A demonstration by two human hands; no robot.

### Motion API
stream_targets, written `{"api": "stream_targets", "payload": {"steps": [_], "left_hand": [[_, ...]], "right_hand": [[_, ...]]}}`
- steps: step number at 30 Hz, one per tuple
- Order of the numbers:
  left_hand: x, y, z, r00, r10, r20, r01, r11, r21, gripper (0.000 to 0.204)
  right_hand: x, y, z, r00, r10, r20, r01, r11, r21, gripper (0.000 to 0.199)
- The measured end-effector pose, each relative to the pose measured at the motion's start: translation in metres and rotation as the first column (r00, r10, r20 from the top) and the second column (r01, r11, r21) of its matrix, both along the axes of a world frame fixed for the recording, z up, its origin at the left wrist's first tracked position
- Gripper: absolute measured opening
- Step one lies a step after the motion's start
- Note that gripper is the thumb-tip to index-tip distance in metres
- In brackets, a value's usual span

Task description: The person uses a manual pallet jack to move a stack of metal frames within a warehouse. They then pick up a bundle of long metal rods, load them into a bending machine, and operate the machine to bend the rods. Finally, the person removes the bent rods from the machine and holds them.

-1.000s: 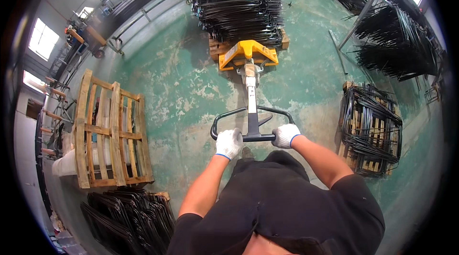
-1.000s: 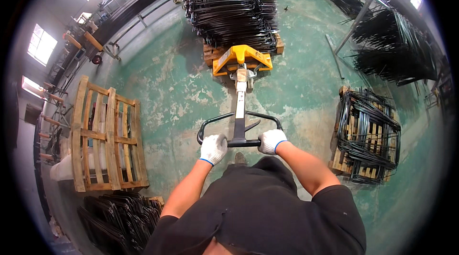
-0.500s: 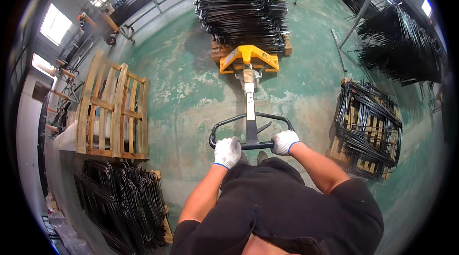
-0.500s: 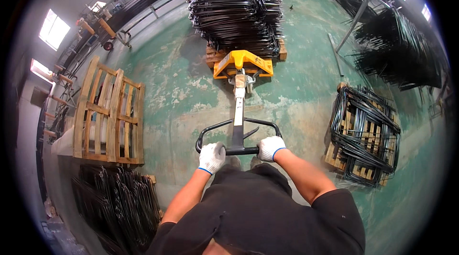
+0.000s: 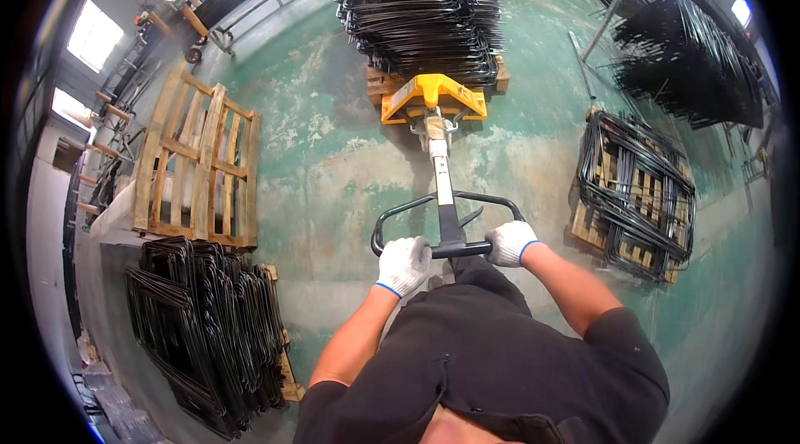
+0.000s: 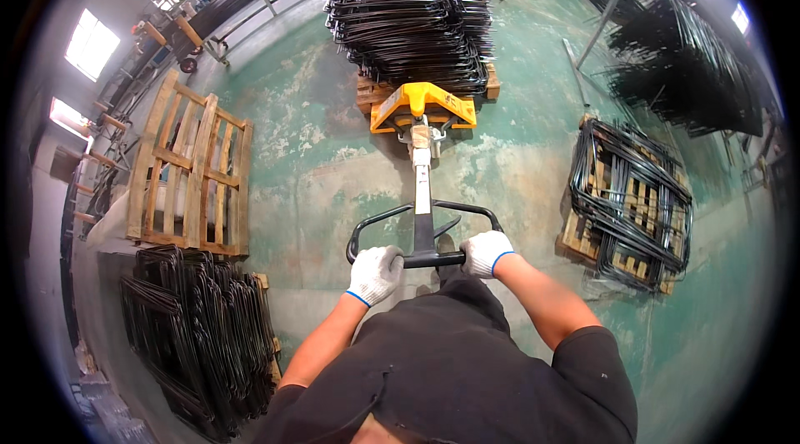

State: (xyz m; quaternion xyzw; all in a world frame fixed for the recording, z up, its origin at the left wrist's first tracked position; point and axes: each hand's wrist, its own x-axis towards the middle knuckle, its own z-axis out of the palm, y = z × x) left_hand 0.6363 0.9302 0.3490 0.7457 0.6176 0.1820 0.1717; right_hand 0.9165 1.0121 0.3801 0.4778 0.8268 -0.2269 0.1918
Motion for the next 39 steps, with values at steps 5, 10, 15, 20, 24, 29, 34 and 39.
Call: {"api": "stream_targets", "payload": {"steps": [5, 10, 15, 20, 24, 29, 34, 39], "left_hand": [[0.002, -0.049, 0.009, 0.999, -0.037, 0.020, 0.037, 0.999, -0.005, 0.016], [0.013, -0.094, 0.016, 0.998, -0.041, 0.041, 0.043, 0.997, -0.064, 0.019], [0.033, -0.146, 0.027, 0.994, -0.009, 0.108, 0.008, 1.000, 0.009, 0.017], [0.061, -0.208, 0.048, 0.993, 0.064, 0.102, -0.069, 0.997, 0.043, 0.008], [0.077, -0.229, 0.058, 0.988, 0.077, 0.137, -0.090, 0.992, 0.092, 0.007], [0.093, -0.265, 0.066, 0.987, 0.066, 0.149, -0.085, 0.988, 0.125, 0.007], [0.088, -0.275, 0.091, 0.987, 0.012, 0.163, -0.044, 0.980, 0.195, 0.007], [0.063, -0.275, 0.114, 0.978, -0.042, 0.202, -0.029, 0.941, 0.336, 0.007]], "right_hand": [[0.007, -0.045, -0.001, 1.000, 0.005, 0.002, -0.005, 1.000, 0.023, 0.024], [0.024, -0.093, 0.009, 0.999, 0.018, -0.032, -0.019, 1.000, -0.015, 0.026], [0.043, -0.141, 0.020, 0.998, 0.044, -0.054, -0.046, 0.998, -0.033, 0.025], [0.063, -0.192, 0.031, 0.993, 0.069, -0.100, -0.072, 0.997, -0.030, 0.021], [0.076, -0.210, 0.047, 0.993, 0.074, -0.094, -0.077, 0.997, -0.030, 0.021], [0.092, -0.244, 0.068, 0.994, 0.086, -0.073, -0.089, 0.995, -0.042, 0.020], [0.094, -0.255, 0.098, 0.995, 0.071, -0.070, -0.071, 0.997, 0.008, 0.022], [0.089, -0.269, 0.123, 0.993, 0.045, -0.107, -0.034, 0.994, 0.106, 0.027]]}}
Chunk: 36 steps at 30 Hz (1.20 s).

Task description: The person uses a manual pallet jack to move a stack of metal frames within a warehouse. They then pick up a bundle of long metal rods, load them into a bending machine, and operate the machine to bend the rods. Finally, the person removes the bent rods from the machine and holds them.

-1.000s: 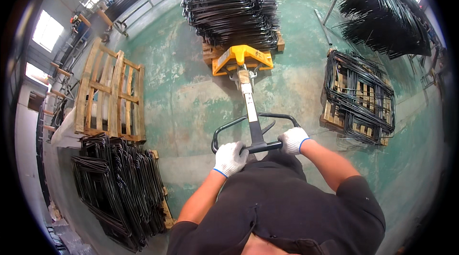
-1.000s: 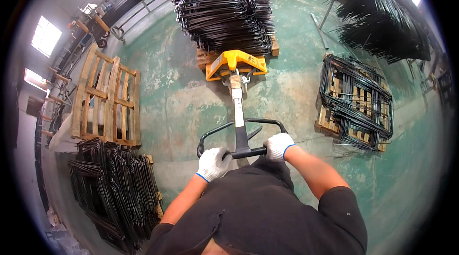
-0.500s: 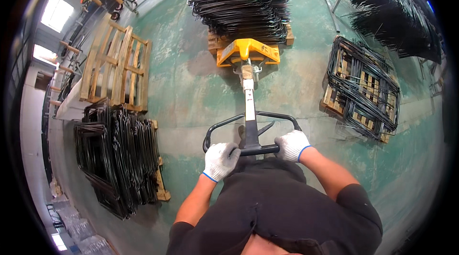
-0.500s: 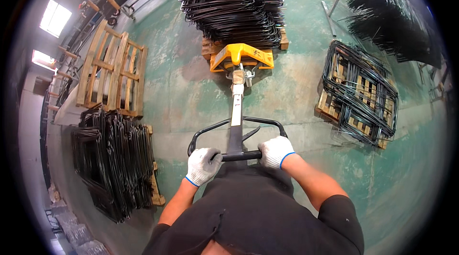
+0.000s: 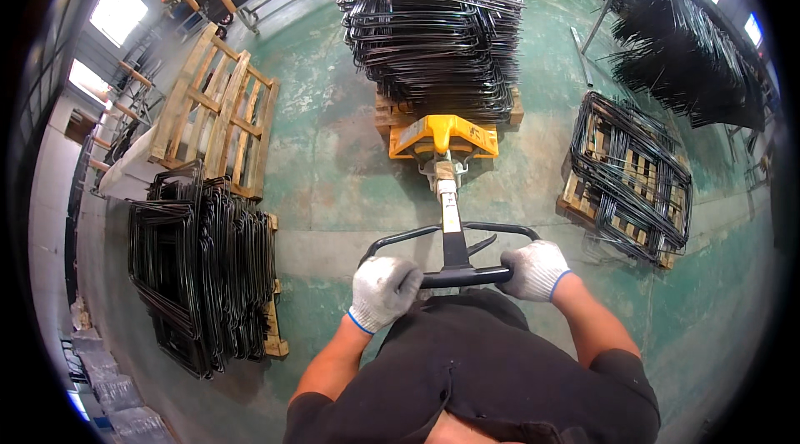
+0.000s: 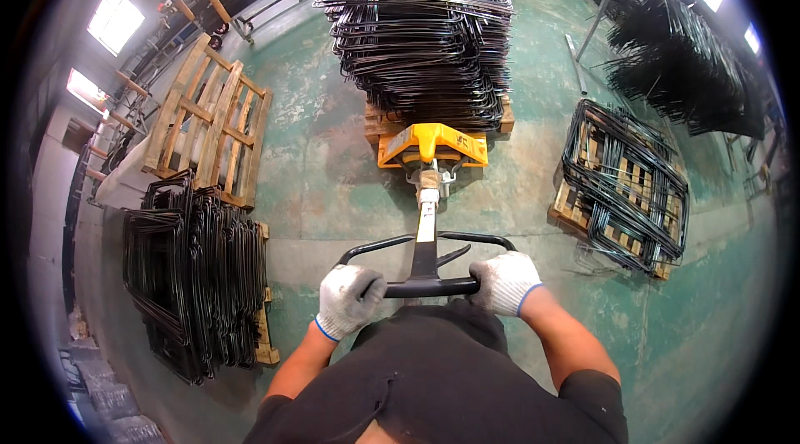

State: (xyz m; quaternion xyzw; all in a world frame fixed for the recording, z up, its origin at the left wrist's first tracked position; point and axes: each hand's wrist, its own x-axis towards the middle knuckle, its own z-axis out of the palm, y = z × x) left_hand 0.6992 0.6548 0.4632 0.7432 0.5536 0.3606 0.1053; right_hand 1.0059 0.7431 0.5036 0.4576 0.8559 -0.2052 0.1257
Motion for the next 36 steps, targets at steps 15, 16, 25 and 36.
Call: {"api": "stream_targets", "payload": {"steps": [15, 16, 25, 36], "left_hand": [[-0.032, 0.017, 0.032, 0.978, 0.165, 0.129, -0.187, 0.964, 0.190, 0.008], [-0.033, 0.017, 0.033, 0.976, 0.168, 0.135, -0.191, 0.966, 0.175, 0.006], [-0.041, 0.019, 0.050, 0.974, 0.149, 0.171, -0.174, 0.974, 0.145, 0.005], [-0.082, 0.066, 0.058, 0.913, 0.346, 0.215, -0.384, 0.907, 0.172, 0.010]], "right_hand": [[-0.017, -0.005, 0.053, 0.979, -0.063, -0.195, 0.103, 0.973, 0.204, 0.030], [-0.016, -0.007, 0.052, 0.973, -0.046, -0.225, 0.097, 0.971, 0.220, 0.029], [-0.016, 0.002, 0.074, 0.953, -0.034, -0.300, 0.112, 0.963, 0.245, 0.019], [-0.045, 0.033, 0.080, 0.871, 0.087, -0.483, 0.061, 0.957, 0.283, 0.023]]}}
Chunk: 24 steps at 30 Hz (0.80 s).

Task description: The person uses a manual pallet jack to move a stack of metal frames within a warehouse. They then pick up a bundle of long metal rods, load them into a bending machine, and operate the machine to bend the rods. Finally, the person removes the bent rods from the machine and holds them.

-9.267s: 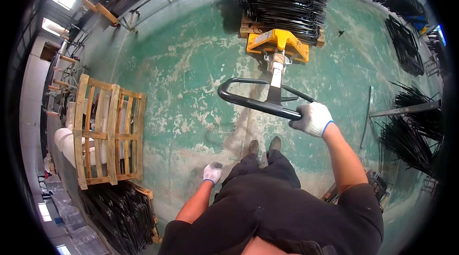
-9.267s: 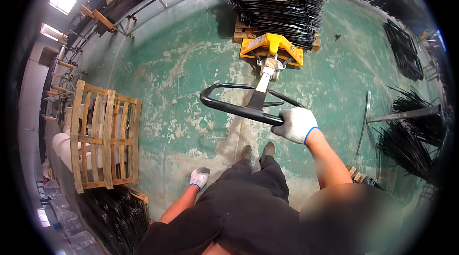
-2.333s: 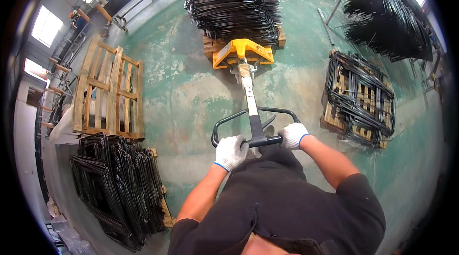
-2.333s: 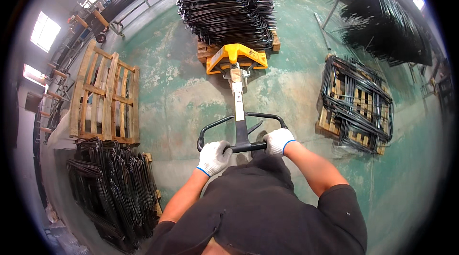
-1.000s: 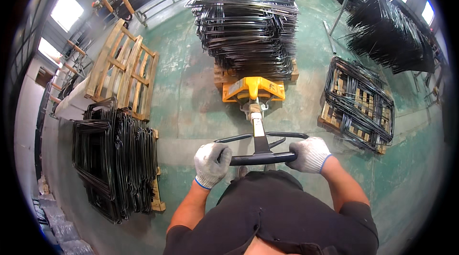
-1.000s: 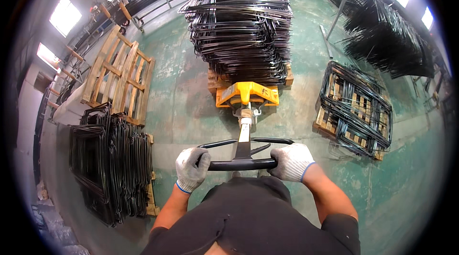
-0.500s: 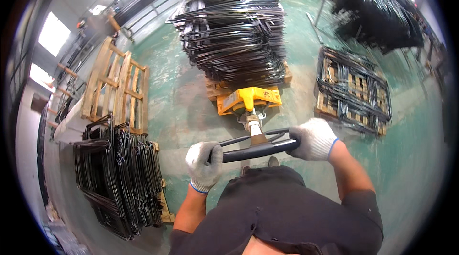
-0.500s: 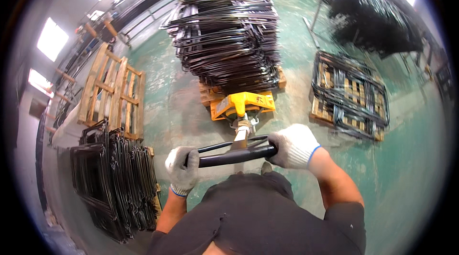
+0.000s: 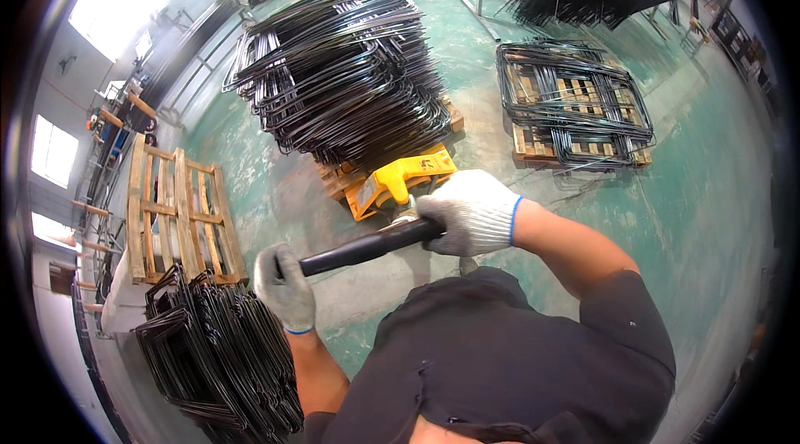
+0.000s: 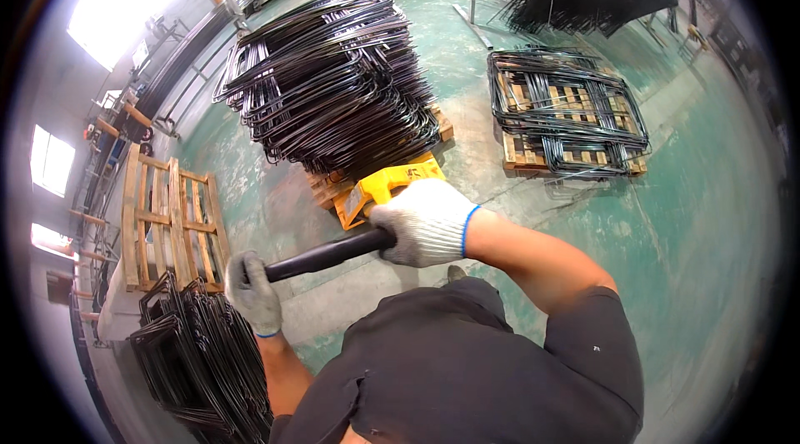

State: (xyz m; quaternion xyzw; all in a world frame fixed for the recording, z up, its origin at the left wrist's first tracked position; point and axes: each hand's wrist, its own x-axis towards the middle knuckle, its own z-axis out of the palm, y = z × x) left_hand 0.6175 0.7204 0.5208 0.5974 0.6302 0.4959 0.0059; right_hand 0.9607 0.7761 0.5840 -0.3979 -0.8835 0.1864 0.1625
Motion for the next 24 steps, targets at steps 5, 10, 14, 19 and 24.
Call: {"api": "stream_targets", "payload": {"steps": [5, 10, 14, 19, 24], "left_hand": [[-0.019, 0.039, 0.000, 1.000, 0.019, 0.010, -0.020, 0.998, 0.059, 0.011], [-0.010, 0.095, 0.014, 0.993, 0.062, -0.096, -0.059, 0.998, 0.031, 0.015], [-0.011, 0.105, 0.010, 0.995, 0.072, -0.071, -0.071, 0.997, 0.014, 0.016], [0.005, 0.089, 0.004, 0.986, 0.116, -0.121, -0.102, 0.988, 0.119, 0.015], [0.010, 0.074, 0.004, 0.982, 0.165, -0.096, -0.158, 0.984, 0.081, 0.015]], "right_hand": [[-0.019, 0.028, 0.013, 0.999, -0.036, -0.040, 0.033, 0.998, -0.057, 0.019], [-0.010, 0.092, 0.026, 0.995, 0.073, 0.072, -0.033, 0.891, -0.452, 0.071], [-0.008, 0.139, 0.014, 0.991, 0.107, -0.079, -0.107, 0.291, -0.951, 0.066], [-0.006, 0.155, -0.028, 0.985, 0.090, -0.144, -0.153, 0.101, -0.983, 0.055], [-0.016, 0.159, -0.050, 0.980, 0.045, -0.194, -0.195, 0.025, -0.980, 0.056]]}}
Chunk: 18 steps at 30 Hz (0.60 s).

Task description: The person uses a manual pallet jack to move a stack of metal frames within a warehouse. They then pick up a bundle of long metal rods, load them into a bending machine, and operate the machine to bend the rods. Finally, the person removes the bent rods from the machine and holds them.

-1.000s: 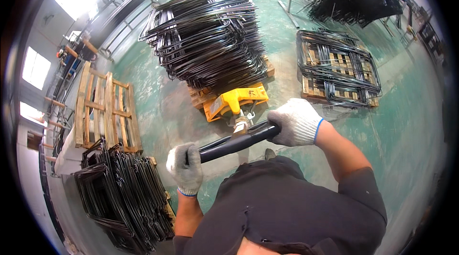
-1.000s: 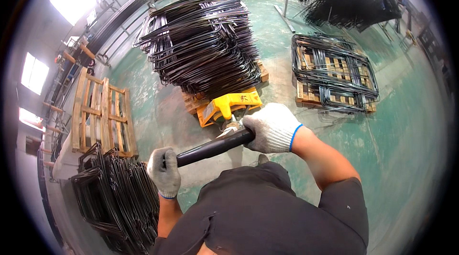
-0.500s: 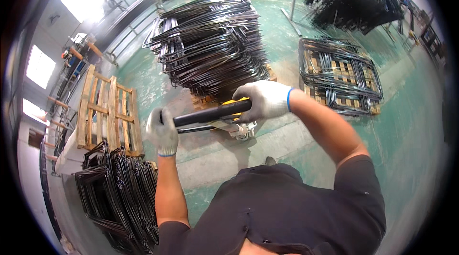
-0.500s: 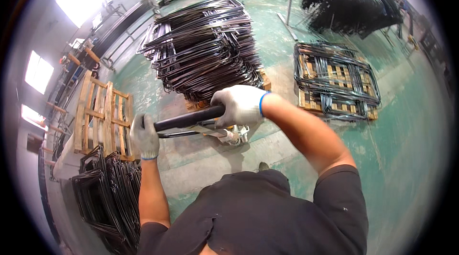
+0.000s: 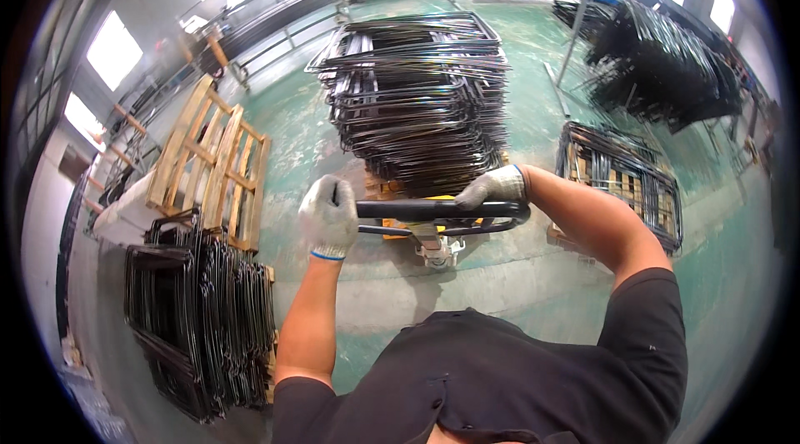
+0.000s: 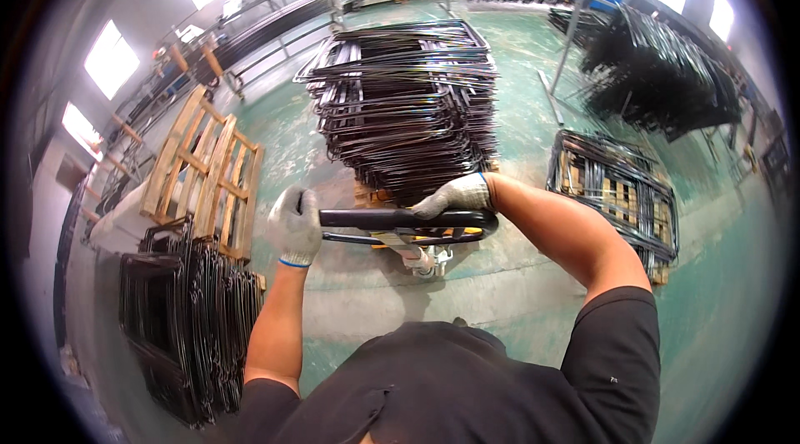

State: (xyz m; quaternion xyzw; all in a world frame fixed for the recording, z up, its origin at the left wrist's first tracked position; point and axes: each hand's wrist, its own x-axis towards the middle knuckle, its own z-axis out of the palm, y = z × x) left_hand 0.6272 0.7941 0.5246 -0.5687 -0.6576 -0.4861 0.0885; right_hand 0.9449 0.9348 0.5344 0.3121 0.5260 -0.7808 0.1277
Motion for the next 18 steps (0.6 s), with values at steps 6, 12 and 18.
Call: {"api": "stream_targets", "payload": {"steps": [6, 12, 18], "left_hand": [[0.009, -0.012, -0.003, 1.000, -0.026, -0.004, 0.026, 1.000, -0.002, 0.012], [0.028, -0.008, -0.006, 0.999, -0.039, -0.012, 0.040, 0.994, 0.104, 0.016], [0.033, -0.007, -0.006, 0.999, -0.036, -0.039, 0.039, 0.996, 0.084, 0.016]], "right_hand": [[0.010, 0.003, -0.026, 0.994, 0.103, -0.032, -0.101, 0.993, 0.054, 0.052], [0.028, -0.019, -0.002, 0.998, 0.058, -0.034, -0.055, 0.996, 0.076, 0.056], [0.033, -0.033, 0.020, 0.999, 0.023, -0.028, -0.018, 0.983, 0.182, 0.059]]}}
